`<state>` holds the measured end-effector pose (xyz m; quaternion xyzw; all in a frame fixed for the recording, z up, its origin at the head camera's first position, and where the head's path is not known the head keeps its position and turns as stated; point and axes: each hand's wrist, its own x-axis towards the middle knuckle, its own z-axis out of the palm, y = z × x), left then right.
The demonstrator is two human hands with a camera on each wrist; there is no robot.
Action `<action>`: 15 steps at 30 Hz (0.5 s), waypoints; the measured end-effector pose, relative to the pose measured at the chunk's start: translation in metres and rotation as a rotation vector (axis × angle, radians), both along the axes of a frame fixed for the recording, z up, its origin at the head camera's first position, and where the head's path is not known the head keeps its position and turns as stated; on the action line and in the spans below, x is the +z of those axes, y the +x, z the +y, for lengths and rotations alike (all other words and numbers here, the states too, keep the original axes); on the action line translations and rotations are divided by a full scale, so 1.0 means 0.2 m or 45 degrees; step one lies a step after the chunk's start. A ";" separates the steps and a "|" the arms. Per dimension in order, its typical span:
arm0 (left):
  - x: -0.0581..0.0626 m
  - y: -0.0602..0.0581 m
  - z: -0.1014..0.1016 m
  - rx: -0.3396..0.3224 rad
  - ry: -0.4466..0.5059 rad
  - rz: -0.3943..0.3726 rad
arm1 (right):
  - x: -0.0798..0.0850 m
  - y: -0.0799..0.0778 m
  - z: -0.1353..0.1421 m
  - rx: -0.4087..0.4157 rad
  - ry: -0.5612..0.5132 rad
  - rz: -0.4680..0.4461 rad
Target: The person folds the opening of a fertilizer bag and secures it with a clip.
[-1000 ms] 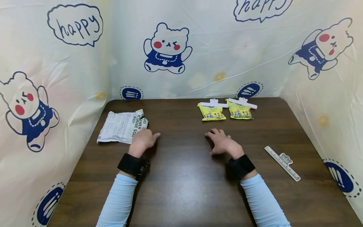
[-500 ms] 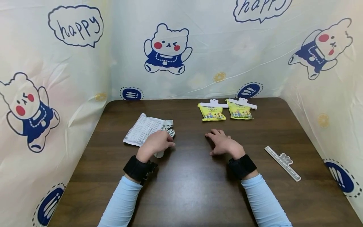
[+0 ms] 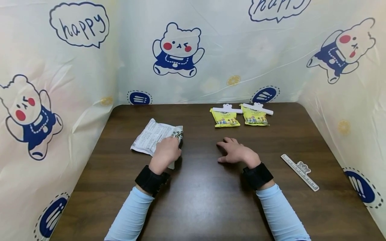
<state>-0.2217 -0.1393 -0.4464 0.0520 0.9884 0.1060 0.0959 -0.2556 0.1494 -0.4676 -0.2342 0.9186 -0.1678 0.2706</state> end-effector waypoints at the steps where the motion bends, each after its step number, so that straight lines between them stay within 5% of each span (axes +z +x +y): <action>1: 0.00 0.00 0.00 0.007 0.013 0.001 | 0.01 0.00 0.00 0.006 -0.003 0.004; 9: -0.01 0.00 0.01 -0.126 0.030 -0.135 | 0.01 0.02 -0.03 0.049 -0.030 0.025; 15: -0.01 0.02 0.03 -0.341 0.017 -0.082 | 0.02 0.02 -0.04 0.067 -0.103 0.046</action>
